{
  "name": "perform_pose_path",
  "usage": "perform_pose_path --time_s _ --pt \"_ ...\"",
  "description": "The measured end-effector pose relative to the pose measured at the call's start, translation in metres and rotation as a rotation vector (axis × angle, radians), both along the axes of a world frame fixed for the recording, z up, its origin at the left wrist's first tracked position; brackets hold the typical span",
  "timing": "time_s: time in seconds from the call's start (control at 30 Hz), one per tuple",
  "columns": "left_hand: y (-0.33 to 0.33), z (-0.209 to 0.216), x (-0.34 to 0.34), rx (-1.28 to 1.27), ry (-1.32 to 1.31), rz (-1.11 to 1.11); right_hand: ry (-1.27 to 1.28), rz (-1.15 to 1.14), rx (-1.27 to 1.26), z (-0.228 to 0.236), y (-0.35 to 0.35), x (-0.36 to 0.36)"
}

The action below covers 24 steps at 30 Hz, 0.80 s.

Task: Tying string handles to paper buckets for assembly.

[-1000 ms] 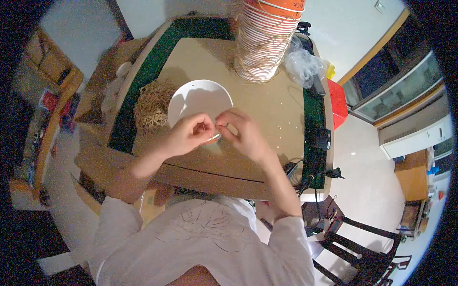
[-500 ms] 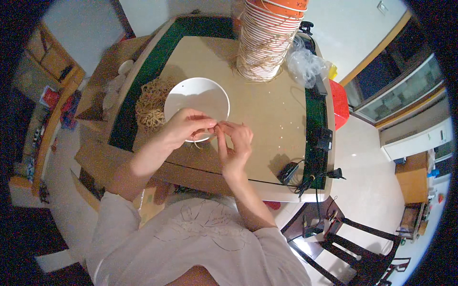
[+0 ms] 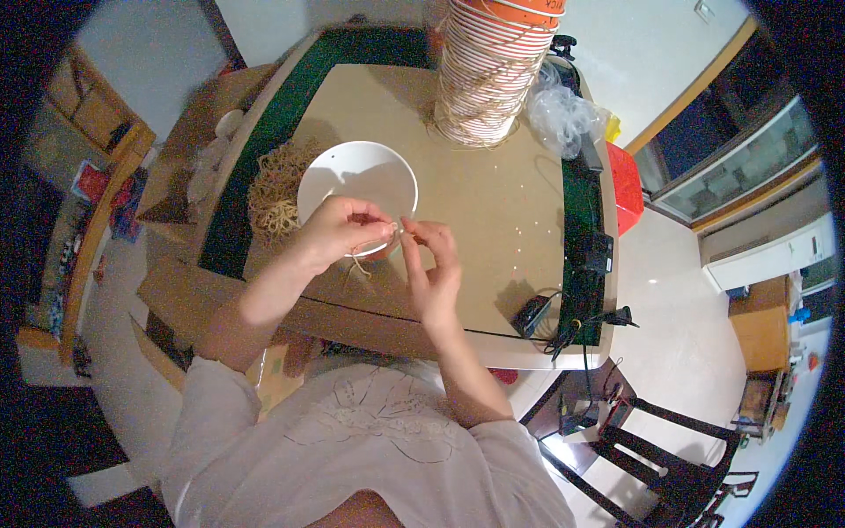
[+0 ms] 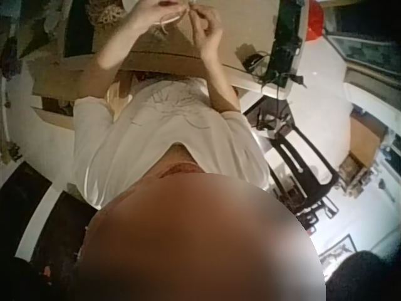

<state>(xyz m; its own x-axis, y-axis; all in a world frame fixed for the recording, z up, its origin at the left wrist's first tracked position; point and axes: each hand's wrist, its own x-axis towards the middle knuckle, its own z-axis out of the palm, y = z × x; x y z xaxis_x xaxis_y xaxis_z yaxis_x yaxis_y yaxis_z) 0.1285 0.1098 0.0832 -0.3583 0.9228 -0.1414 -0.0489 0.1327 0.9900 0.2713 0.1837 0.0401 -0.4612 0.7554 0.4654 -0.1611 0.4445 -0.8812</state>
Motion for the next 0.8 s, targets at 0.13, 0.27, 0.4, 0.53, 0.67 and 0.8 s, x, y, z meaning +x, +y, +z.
perform_pose_path --time_s 0.13,0.27,0.4,0.53,0.67,0.8 --pt "-0.001 -0.005 -0.002 0.012 0.071 -0.039 0.010 0.088 -0.084 -0.006 0.007 -0.004" --pt "-0.002 -0.005 0.000 0.046 0.173 0.038 0.033 0.090 -0.103 -0.007 0.009 -0.006" --pt "-0.006 -0.005 -0.001 0.101 0.237 -0.011 0.057 0.102 -0.100 -0.006 0.009 -0.008" --pt "-0.009 0.005 0.002 0.064 0.388 -0.020 0.066 0.097 -0.085 -0.008 0.009 -0.010" --pt "-0.010 0.006 0.013 0.185 0.635 0.113 0.050 0.113 -0.079 -0.011 0.010 -0.011" --pt "-0.013 0.012 0.019 0.287 0.738 0.141 0.022 0.070 -0.077 -0.006 0.008 -0.011"
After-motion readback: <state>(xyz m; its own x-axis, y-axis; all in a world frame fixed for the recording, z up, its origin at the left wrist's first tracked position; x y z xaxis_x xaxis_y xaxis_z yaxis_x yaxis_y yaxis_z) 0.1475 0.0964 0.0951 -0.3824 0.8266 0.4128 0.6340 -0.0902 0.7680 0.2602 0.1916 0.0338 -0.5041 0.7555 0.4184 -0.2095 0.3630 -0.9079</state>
